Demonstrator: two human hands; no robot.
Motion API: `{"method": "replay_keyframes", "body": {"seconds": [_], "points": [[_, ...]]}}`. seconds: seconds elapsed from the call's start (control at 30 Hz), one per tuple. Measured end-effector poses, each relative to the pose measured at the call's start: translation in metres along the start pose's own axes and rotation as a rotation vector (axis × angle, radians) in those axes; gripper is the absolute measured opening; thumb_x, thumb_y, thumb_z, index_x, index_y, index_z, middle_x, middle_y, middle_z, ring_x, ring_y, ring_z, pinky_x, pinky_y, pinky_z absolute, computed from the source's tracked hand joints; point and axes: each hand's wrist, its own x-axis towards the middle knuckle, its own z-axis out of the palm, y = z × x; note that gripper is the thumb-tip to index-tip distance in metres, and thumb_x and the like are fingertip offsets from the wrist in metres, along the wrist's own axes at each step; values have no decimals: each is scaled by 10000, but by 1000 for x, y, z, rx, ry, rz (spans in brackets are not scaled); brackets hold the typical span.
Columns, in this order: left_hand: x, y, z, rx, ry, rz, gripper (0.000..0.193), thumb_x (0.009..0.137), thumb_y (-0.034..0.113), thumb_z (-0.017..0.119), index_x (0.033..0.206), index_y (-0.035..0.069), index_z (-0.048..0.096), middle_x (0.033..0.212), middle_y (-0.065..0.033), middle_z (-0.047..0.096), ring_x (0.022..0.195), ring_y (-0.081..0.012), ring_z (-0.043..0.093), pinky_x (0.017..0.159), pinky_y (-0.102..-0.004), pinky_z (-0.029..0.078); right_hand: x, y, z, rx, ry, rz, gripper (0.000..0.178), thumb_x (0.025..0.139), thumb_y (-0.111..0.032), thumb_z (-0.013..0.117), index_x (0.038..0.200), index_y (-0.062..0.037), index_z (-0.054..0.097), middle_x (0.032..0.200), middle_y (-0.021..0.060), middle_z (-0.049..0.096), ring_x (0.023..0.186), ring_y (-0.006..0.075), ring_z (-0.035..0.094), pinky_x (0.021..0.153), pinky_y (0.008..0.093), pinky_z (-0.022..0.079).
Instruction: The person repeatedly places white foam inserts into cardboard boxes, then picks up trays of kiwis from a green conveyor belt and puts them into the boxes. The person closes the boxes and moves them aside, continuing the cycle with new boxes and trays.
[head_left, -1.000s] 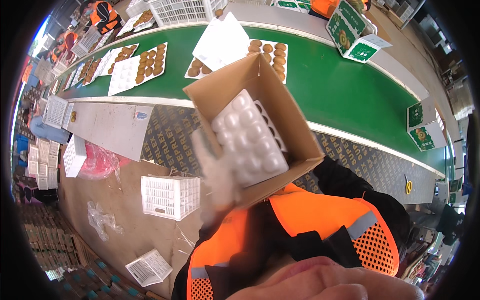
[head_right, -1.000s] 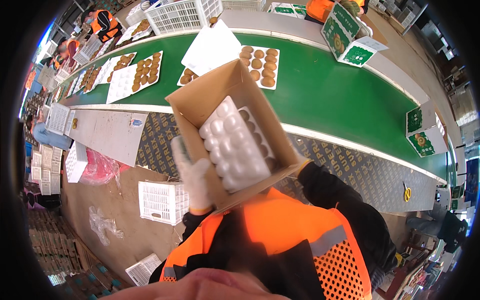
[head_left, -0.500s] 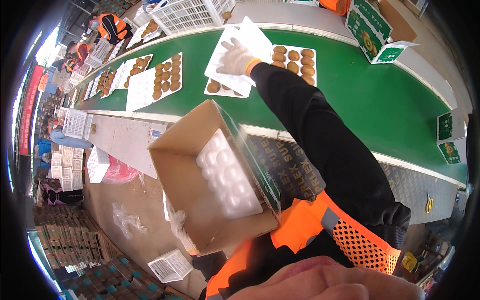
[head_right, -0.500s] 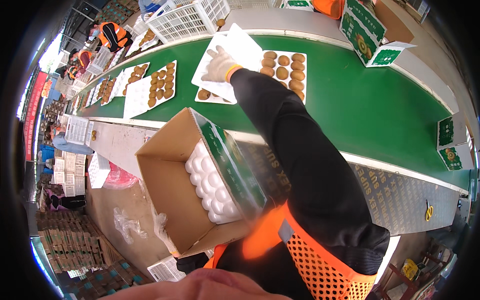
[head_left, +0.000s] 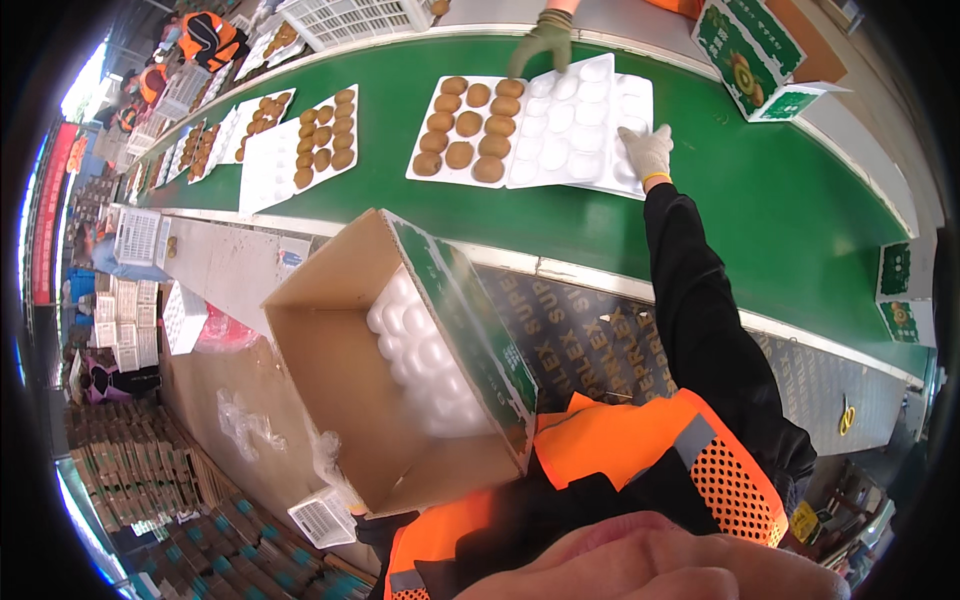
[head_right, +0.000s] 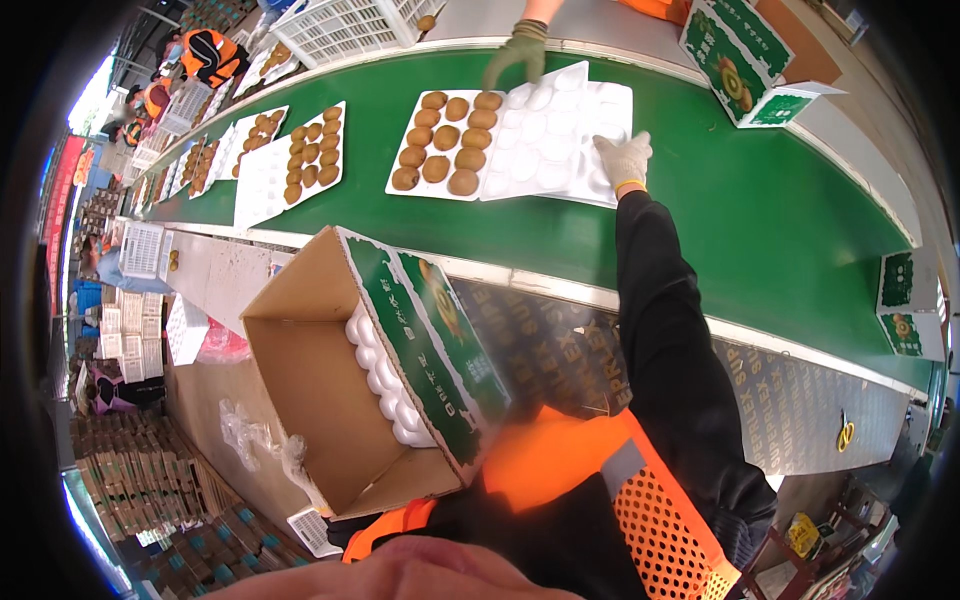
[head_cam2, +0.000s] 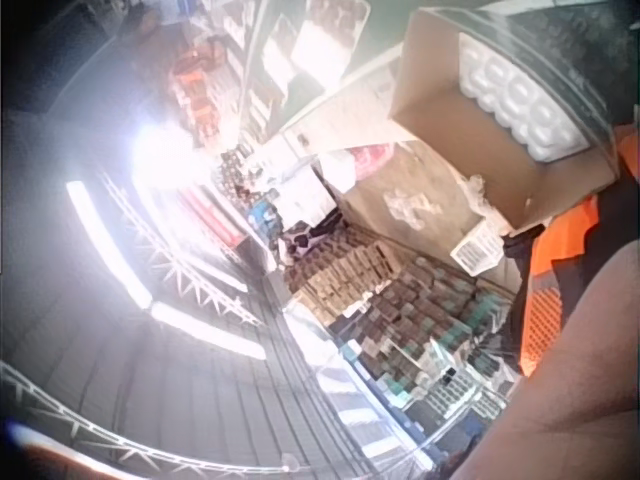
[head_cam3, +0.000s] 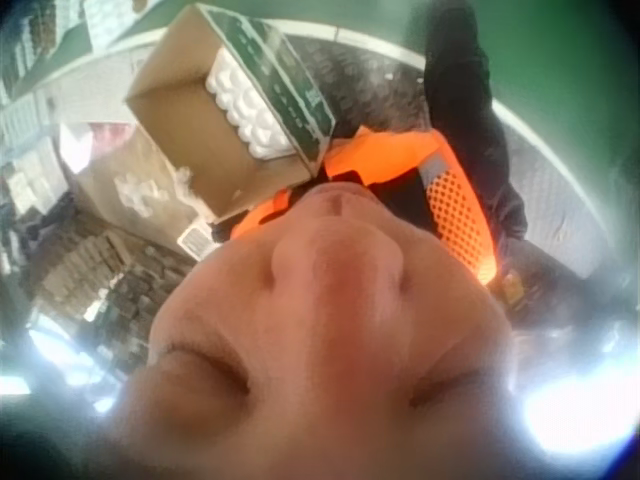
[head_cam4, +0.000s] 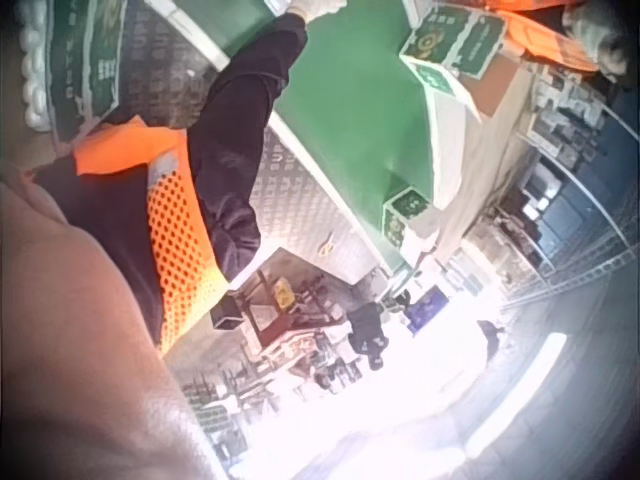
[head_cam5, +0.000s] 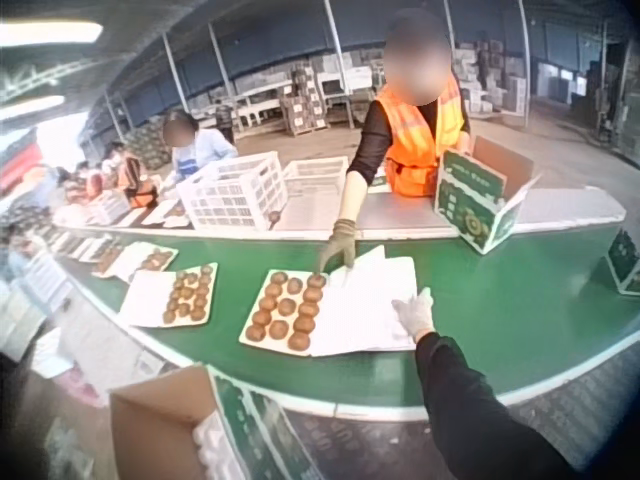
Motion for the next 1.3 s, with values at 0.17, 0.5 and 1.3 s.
{"method": "replay_keyframes", "body": {"seconds": [0.17, 0.5, 1.3], "points": [[15, -24, 2, -48, 93, -2, 378, 1052, 256, 503, 1315, -7, 567, 1292, -124, 615, 1133, -213, 616, 951, -362, 536, 41, 49, -10, 659, -477, 23, 593, 808, -363, 834, 1104, 129, 689, 994, 155, 739, 830, 243, 706, 758, 313, 551], [31, -1, 22, -626, -168, -261, 357, 1022, 253, 557, 1260, -6, 616, 1221, -120, 679, 1103, -222, 665, 940, -364, 560, -125, 128, -78, 903, -190, 139, 309, 923, -194, 725, 1147, 13, 674, 951, 105, 692, 767, 193, 667, 606, 336, 525], [-5, 71, 149, -741, -330, -275, 530, 939, 237, 594, 1437, 115, 457, 1081, -42, 575, 934, -167, 607, 778, -328, 558, -328, -126, -245, 195, -941, -880, 327, 951, -212, 657, 1169, 31, 659, 1125, 130, 713, 1040, 219, 677, 894, 328, 542]]}}
